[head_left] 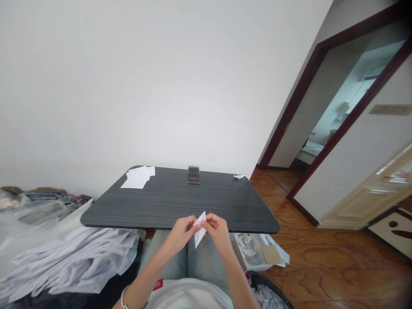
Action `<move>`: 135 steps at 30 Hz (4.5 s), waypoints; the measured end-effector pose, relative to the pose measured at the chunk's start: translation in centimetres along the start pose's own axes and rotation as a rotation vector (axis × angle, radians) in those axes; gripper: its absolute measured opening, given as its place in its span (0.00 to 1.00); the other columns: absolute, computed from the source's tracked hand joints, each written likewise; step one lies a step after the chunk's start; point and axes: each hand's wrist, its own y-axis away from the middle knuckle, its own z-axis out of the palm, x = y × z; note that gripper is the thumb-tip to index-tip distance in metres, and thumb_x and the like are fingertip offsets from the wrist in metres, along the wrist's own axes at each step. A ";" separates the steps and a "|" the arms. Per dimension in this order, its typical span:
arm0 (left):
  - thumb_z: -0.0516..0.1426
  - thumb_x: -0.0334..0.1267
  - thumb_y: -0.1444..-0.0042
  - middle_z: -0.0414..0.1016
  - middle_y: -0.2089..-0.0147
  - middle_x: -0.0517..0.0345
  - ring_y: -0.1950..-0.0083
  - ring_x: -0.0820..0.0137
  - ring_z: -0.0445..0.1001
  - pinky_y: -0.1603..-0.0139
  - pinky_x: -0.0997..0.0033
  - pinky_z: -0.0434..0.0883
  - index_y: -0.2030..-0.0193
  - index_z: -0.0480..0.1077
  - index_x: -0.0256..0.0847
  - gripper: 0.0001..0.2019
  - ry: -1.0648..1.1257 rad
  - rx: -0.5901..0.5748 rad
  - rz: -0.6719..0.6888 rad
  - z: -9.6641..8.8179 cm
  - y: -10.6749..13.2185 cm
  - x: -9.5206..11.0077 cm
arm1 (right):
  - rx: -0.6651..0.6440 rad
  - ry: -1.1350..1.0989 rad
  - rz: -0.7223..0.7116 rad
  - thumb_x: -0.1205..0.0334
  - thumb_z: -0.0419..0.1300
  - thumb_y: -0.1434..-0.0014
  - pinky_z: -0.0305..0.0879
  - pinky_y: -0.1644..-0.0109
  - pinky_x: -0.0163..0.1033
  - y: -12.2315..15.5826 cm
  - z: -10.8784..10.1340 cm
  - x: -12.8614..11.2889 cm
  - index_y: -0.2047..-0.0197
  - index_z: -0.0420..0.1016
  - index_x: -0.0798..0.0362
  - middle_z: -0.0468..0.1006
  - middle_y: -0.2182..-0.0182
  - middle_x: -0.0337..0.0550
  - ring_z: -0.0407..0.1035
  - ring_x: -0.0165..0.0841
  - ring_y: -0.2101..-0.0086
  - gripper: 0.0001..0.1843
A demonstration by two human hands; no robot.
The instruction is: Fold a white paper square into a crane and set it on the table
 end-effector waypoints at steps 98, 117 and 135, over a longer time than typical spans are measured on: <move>0.48 0.49 0.46 0.70 0.82 0.59 0.83 0.76 0.63 0.80 0.77 0.61 0.69 0.66 0.34 0.18 0.114 -0.001 0.018 -4.2 -8.8 -6.5 | 0.142 0.130 -0.041 0.60 0.61 0.55 0.51 0.84 0.29 -10.8 -0.3 6.1 0.79 0.69 0.57 0.66 0.86 0.33 0.55 0.23 0.85 0.09; 0.47 0.47 0.44 0.71 0.82 0.59 0.81 0.75 0.65 0.80 0.78 0.60 0.72 0.64 0.36 0.16 -0.011 0.068 0.043 -4.3 -8.3 -6.3 | 0.221 0.155 -0.167 0.60 0.61 0.54 0.55 0.75 0.31 -10.5 -0.6 5.7 0.81 0.67 0.55 0.63 0.81 0.33 0.58 0.26 0.79 0.11; 0.47 0.48 0.45 0.70 0.83 0.60 0.82 0.75 0.64 0.80 0.78 0.60 0.70 0.65 0.35 0.16 0.003 0.096 0.041 -4.3 -7.9 -6.4 | 0.128 0.117 -0.016 0.58 0.62 0.55 0.48 0.84 0.28 -10.2 -0.4 5.9 0.76 0.71 0.57 0.65 0.87 0.33 0.55 0.23 0.85 0.10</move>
